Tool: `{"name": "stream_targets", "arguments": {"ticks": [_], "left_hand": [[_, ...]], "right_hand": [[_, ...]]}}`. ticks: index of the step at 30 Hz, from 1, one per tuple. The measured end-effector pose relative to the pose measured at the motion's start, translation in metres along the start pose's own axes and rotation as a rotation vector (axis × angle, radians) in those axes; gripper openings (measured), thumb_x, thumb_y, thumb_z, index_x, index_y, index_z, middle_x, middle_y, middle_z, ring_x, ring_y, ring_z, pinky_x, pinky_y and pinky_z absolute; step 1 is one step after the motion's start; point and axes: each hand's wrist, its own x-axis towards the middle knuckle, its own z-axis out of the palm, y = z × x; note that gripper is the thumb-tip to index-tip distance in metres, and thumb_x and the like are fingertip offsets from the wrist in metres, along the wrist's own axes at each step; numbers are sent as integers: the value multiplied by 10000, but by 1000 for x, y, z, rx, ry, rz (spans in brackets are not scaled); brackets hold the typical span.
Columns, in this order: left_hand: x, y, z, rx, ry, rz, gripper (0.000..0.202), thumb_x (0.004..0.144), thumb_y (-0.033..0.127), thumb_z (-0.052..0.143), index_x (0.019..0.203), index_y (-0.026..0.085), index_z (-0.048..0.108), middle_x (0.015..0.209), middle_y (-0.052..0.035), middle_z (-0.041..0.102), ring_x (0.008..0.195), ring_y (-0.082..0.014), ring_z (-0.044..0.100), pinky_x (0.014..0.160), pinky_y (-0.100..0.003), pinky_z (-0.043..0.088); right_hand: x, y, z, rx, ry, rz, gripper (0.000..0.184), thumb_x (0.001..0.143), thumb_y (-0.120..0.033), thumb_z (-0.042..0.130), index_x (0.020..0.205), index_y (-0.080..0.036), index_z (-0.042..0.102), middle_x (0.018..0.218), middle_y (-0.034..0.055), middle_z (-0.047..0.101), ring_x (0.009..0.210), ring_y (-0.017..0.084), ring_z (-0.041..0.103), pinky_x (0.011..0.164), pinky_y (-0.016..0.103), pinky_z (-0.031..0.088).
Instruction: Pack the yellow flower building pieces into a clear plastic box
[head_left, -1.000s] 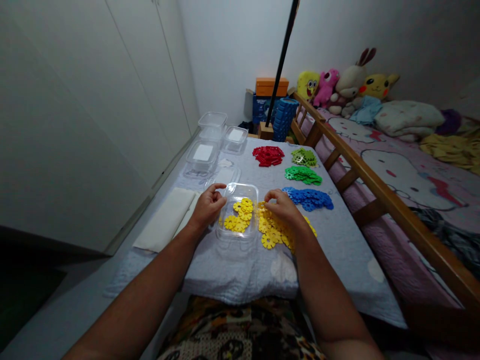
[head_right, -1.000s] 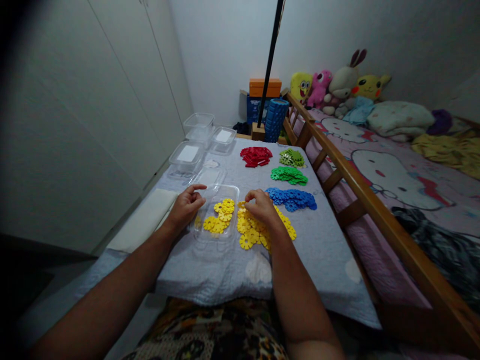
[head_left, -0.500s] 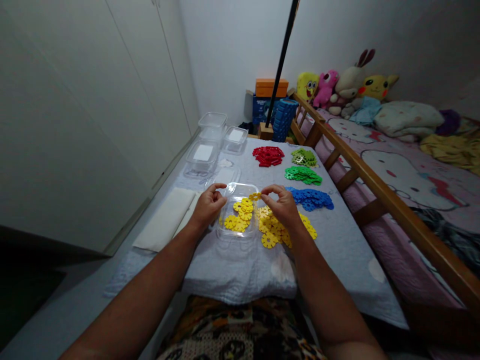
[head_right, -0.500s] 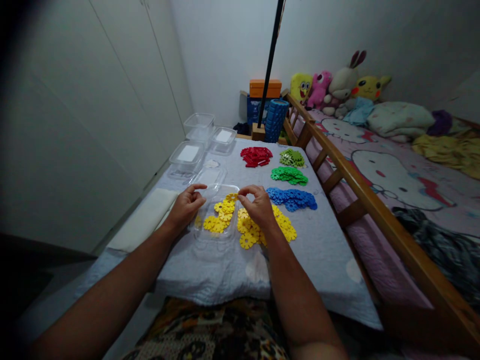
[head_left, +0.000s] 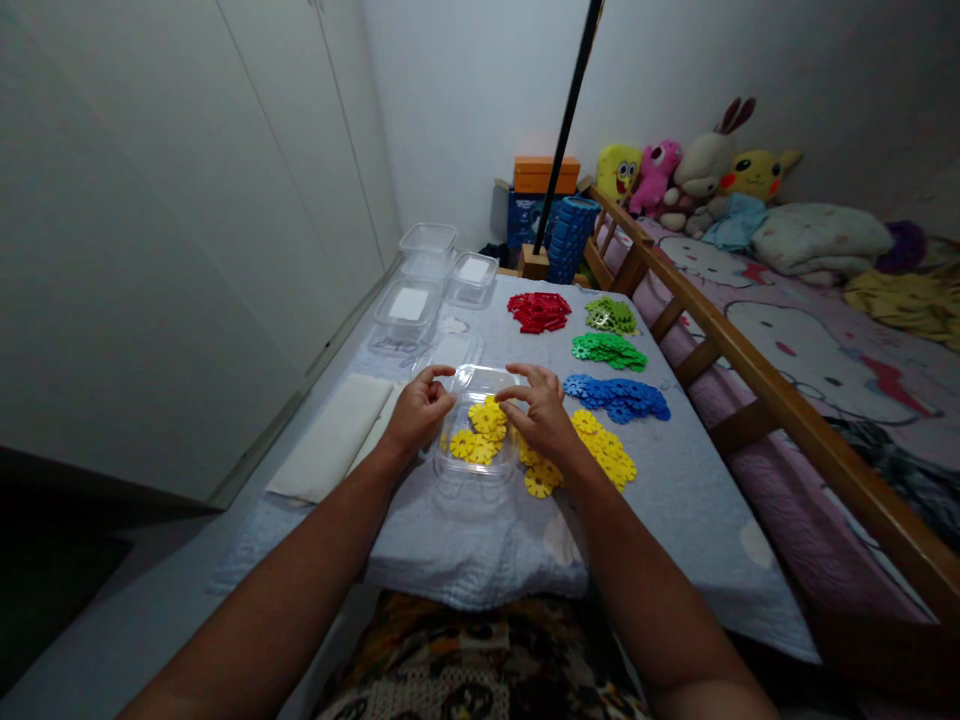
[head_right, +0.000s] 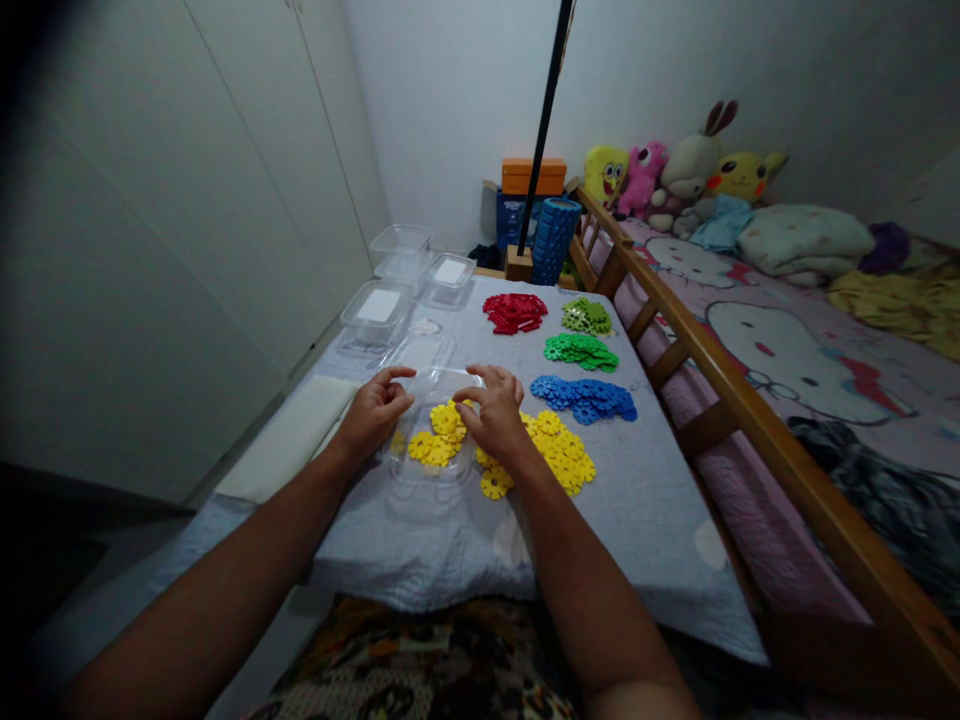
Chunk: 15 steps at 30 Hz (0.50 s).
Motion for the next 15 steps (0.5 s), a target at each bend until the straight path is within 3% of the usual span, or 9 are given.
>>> {"name": "stream_targets", "arguments": {"ticks": [4,6,10,15], "left_hand": [[0,1,0,7,-2,0,404,730,289,671,1110,160,622,565,110,390,509,-93,341,517,-230,264],[-1,2,1,7,-5,0,405,732,294,666,1110,157,620,564,111,390,508,-93,339,517,-232,264],[-1,3,1,8,-5,1,405,737,297,666,1114,158,618,563,111,391,509,-92,338,517,-230,263],[-2,2,0,6,-3,-9,403,736,293,672,1116,169,618,568,110,392,511,-91,339,514,-227,257]], "right_hand": [[-2,23,-24,-55,105,102,221,931,-234,602,1007,-270,806,1336,91,642,1299,310,482,1102,495,340],[-6,34,-36,-122,96,182,210,928,-250,603,982,-257,805,1255,96,658,1235,309,509,1059,474,356],[-13,43,-49,-253,-98,269,185,877,-283,694,1023,-262,806,1203,87,667,1184,310,521,1021,444,354],[-14,37,-43,-368,-288,248,265,852,-276,725,1108,-257,790,1258,99,653,1199,319,513,1023,446,342]]}}
